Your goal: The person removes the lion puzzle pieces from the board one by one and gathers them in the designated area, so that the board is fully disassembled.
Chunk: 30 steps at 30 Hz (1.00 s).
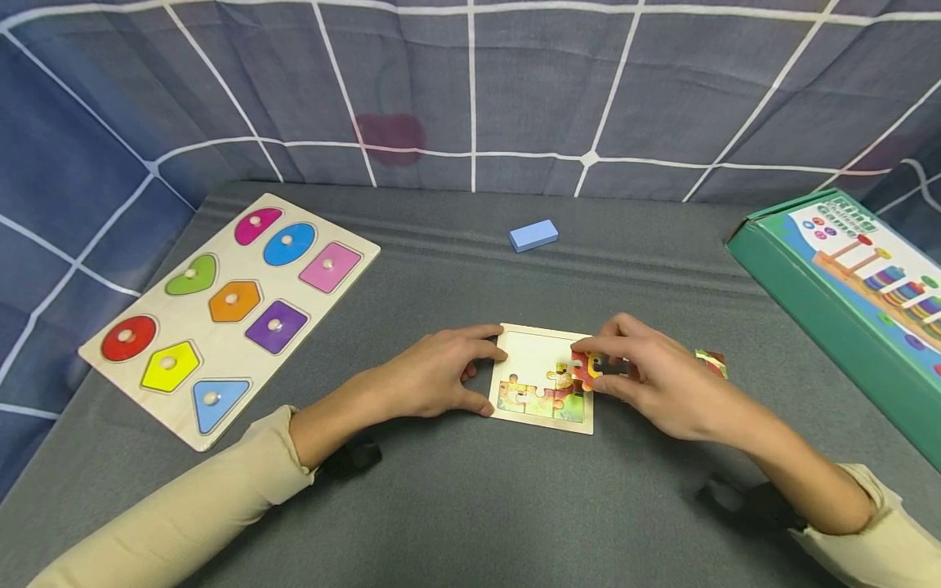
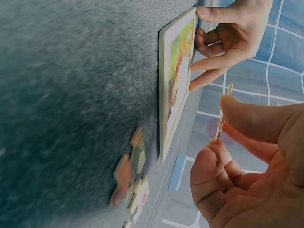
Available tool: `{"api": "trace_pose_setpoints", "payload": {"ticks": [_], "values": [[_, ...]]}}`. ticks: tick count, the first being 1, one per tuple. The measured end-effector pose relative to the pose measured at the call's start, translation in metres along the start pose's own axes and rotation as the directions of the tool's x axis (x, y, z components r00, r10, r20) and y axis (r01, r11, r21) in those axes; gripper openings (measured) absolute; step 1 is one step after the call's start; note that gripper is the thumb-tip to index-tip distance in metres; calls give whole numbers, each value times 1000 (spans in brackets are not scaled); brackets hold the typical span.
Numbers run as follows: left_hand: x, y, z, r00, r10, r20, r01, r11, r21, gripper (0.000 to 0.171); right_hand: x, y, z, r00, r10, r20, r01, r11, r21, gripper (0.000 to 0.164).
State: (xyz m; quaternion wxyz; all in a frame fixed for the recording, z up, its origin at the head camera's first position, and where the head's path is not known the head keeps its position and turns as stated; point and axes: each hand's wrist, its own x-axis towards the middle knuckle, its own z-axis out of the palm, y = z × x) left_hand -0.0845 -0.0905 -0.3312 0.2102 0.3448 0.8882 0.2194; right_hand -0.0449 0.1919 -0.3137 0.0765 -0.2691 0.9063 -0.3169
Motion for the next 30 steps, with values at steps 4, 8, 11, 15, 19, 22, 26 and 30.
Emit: {"api": "trace_pose_setpoints", "payload": {"ticks": [4,8,11,15,19,22,26,30], "values": [[0,0,0,1000,7,-3,-7,1000,1,62,-8,4,-1,1000,-5,3,5,1000,-11,37],[0,1,0,1000,9,-1,-9,1000,2,62,-16,10,0,1000,-22,-15,22,999,-29,38],[0,1,-1,1000,5,1,-5,1000,-1,62,-22,14,-1,999,-26,-26,25,999,-31,40],[0,0,-1,1000,-5,4,5,1000,-4,62,-30,20,-2,999,-32,-39,31,999,-38,39],[-1,0,-1,1000,-9,4,9,1000,-4,62,-38,29,-3,996,-57,-66,53,997,-56,40],[-2,0,-1,1000,-10,3,10,1000,-7,62,-45,35,-4,995,-60,-85,55,997,-58,42],[-1,1,-1,1000,-15,6,15,1000,-7,61,-55,44,-7,994,-41,-99,32,995,-92,46],[-1,2,-2,1000,-17,8,17,1000,-8,62,-64,53,-8,994,-31,-107,15,989,-144,49]]}}
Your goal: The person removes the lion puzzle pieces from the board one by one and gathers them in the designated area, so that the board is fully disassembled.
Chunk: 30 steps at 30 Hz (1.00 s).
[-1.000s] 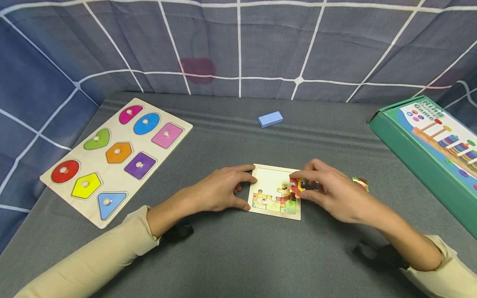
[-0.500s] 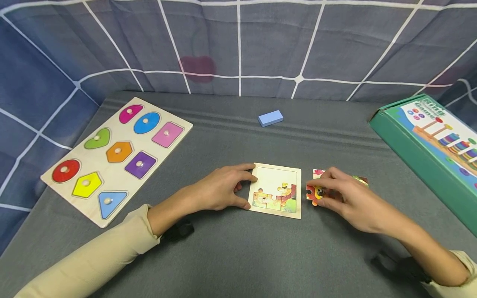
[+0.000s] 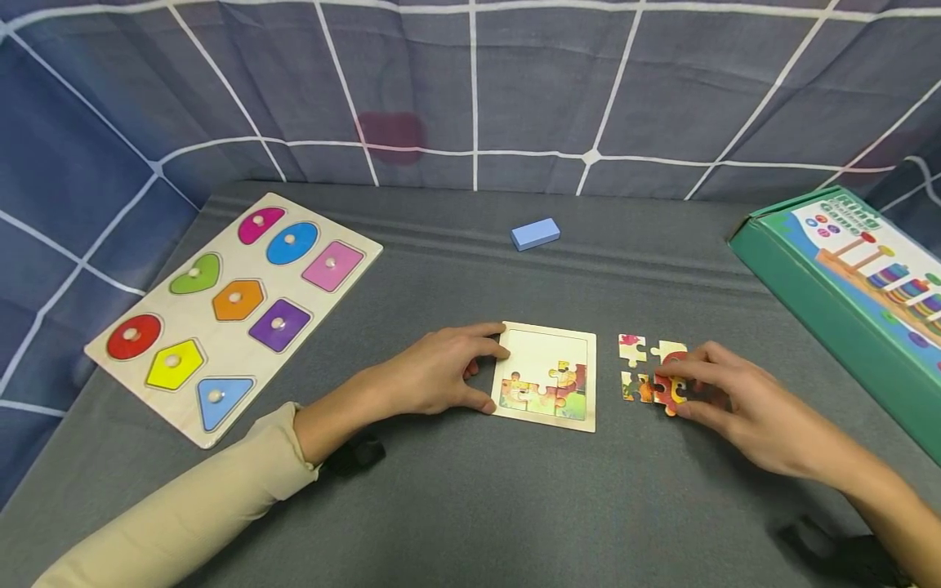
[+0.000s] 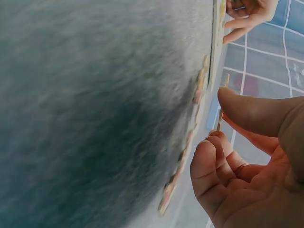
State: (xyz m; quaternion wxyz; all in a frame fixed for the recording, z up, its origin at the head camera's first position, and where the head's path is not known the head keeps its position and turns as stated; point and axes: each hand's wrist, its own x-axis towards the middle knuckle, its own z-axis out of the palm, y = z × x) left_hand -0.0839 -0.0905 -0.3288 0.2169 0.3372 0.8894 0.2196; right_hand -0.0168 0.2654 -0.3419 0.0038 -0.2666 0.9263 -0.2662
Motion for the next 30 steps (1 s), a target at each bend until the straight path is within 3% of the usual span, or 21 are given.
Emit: {"api": "trace_pose_setpoints", "payload": {"ticks": [9,24,30], "values": [[0,0,0,1000,-6,3,6,1000,-2,62,-8,11,2,1000,15,0,-15,998,-61,51],[0,1,0,1000,-6,2,6,1000,2,62,-10,10,3,998,62,25,-60,993,-100,51],[0,1,1,1000,-4,2,4,1000,5,62,-11,10,2,999,39,7,-38,994,-102,55]]}}
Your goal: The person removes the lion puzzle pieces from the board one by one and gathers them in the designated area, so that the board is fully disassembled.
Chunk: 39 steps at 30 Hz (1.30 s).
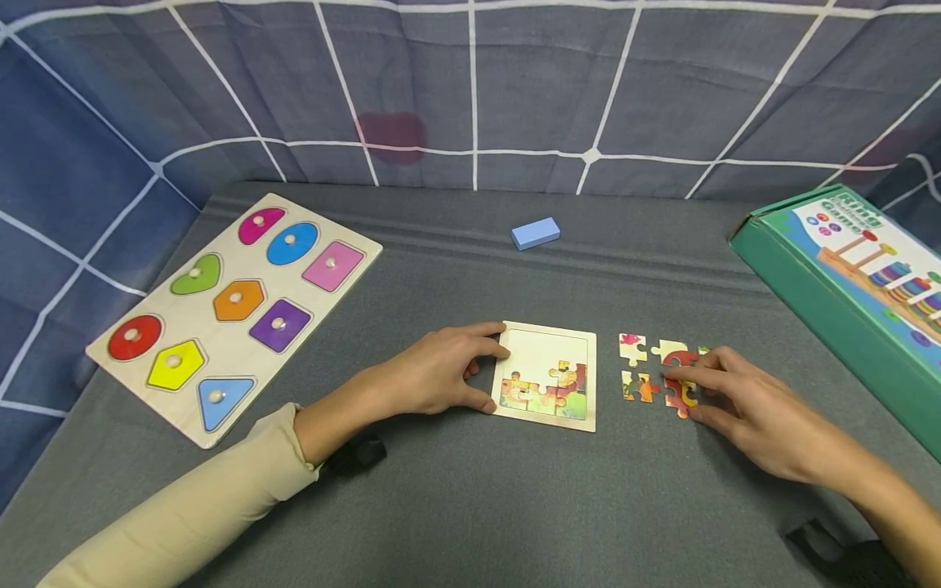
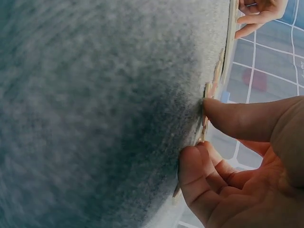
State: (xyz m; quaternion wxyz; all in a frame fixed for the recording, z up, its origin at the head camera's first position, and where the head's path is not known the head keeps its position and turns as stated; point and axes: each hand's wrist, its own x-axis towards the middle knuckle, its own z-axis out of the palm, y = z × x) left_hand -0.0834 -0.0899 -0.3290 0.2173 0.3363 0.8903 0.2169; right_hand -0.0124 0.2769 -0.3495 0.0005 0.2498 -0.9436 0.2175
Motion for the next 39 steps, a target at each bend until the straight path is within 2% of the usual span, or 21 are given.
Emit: {"api": "trace_pose_setpoints", "payload": {"ticks": [3,7,16,26,30,35,39], "values": [[0,0,0,1000,-1,-2,1,1000,3,62,1,0,-2,999,-20,-35,20,1000,-6,59],[-1,0,0,1000,1,-6,-1,1000,5,61,4,-4,-5,997,-9,-72,9,1000,-2,60],[-1,1,0,1000,1,-7,-1,1000,5,62,14,-28,-1,996,32,-86,-27,998,61,42],[-1,0,-1,1000,0,-8,0,1000,4,63,37,-57,11,994,-24,-109,45,981,188,34],[0,0,-1,1000,3,-9,-3,1000,3,63,48,-68,15,998,-24,-65,38,974,225,30],[0,1,-1,1000,6,-6,-6,1000,8,62,61,-77,19,1000,0,30,-5,985,175,30],[1,0,-1,1000,5,-3,-5,1000,11,62,69,-79,23,998,2,70,-12,990,144,33]]}}
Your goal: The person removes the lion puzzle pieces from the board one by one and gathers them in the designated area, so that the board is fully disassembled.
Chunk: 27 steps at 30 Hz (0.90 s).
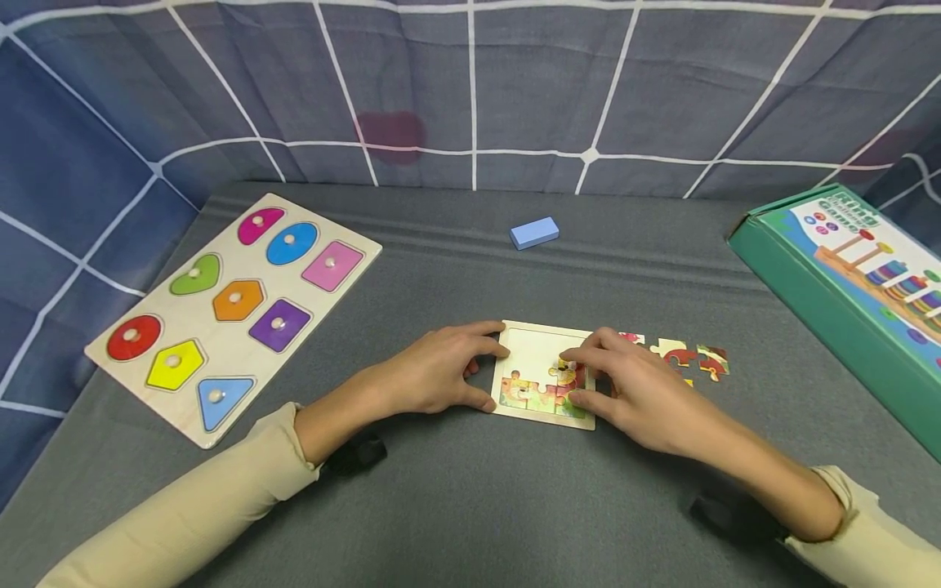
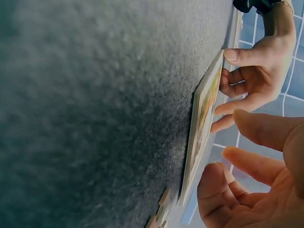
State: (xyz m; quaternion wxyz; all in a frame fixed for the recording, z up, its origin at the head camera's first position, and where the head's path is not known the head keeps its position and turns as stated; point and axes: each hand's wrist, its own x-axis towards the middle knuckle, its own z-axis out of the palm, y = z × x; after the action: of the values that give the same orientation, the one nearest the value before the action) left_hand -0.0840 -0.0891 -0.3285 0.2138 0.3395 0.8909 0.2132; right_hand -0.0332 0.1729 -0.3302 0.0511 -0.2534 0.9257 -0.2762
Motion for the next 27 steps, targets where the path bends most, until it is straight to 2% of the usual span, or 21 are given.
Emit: {"api": "trace_pose_setpoints", "payload": {"ticks": [10,14,23,27], "values": [[1,0,0,1000,-11,9,11,1000,-10,62,8,3,2,997,18,80,-17,1000,-13,33],[0,-1,0,1000,-14,7,14,1000,-11,62,10,3,3,997,8,81,-6,1000,-24,33],[0,-1,0,1000,-1,1,1,1000,-12,61,11,1,5,995,38,87,-34,998,-43,37],[0,-2,1,1000,1,0,-1,1000,-17,61,11,1,4,997,18,75,-16,1000,-26,34]]}}
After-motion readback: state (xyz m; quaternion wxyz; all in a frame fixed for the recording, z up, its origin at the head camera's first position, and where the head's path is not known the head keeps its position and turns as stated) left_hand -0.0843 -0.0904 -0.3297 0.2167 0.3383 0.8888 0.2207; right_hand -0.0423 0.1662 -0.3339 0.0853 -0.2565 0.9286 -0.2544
